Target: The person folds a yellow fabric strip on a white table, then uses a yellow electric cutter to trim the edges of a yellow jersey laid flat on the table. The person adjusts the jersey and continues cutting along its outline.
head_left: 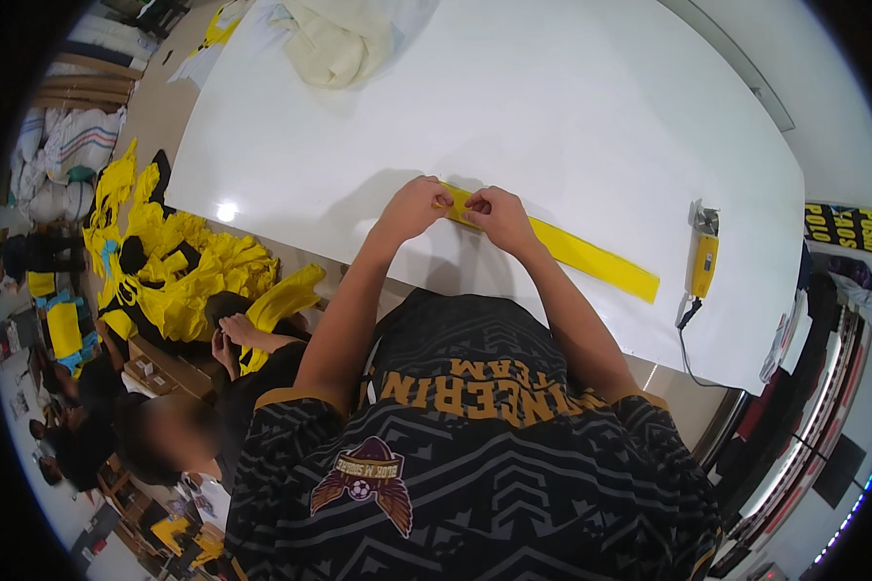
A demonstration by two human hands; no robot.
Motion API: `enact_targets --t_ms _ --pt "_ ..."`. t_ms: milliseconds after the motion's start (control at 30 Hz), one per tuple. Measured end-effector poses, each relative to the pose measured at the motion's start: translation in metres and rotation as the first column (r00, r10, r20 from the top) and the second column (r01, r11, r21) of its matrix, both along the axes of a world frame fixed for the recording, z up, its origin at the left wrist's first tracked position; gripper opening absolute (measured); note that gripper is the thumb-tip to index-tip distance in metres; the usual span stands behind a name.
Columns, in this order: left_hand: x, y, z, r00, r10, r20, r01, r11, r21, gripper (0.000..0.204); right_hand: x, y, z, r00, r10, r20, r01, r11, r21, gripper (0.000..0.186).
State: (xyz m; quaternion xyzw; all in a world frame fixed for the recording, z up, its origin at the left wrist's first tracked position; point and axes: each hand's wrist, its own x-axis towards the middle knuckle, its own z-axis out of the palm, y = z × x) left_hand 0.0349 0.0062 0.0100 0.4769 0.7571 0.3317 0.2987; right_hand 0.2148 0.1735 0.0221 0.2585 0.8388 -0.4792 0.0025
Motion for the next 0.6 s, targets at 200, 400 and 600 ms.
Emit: enact_targets --t_ms 200,400,600 --pt "-0.003 0.002 0.002 0.995 -0.006 0.096 0.006 1.000 -0.001 0.020 0.000 -0.002 -0.019 0.998 0.013 -0.059 -0.006 0.993 0.121 0.032" --pt "0.002 0.005 0.004 0.998 0.000 0.062 0.001 1.000 -0.013 0.018 0.001 -0.004 -0.019 1.000 -0.026 -0.001 0.026 0.996 0.088 0.024" --pt "0.000 0.007 -0.013 1.000 0.006 -0.022 -0.005 0.999 0.041 0.006 0.000 -0.003 -0.017 1.000 -0.006 -0.031 0.007 0.999 0.038 0.023"
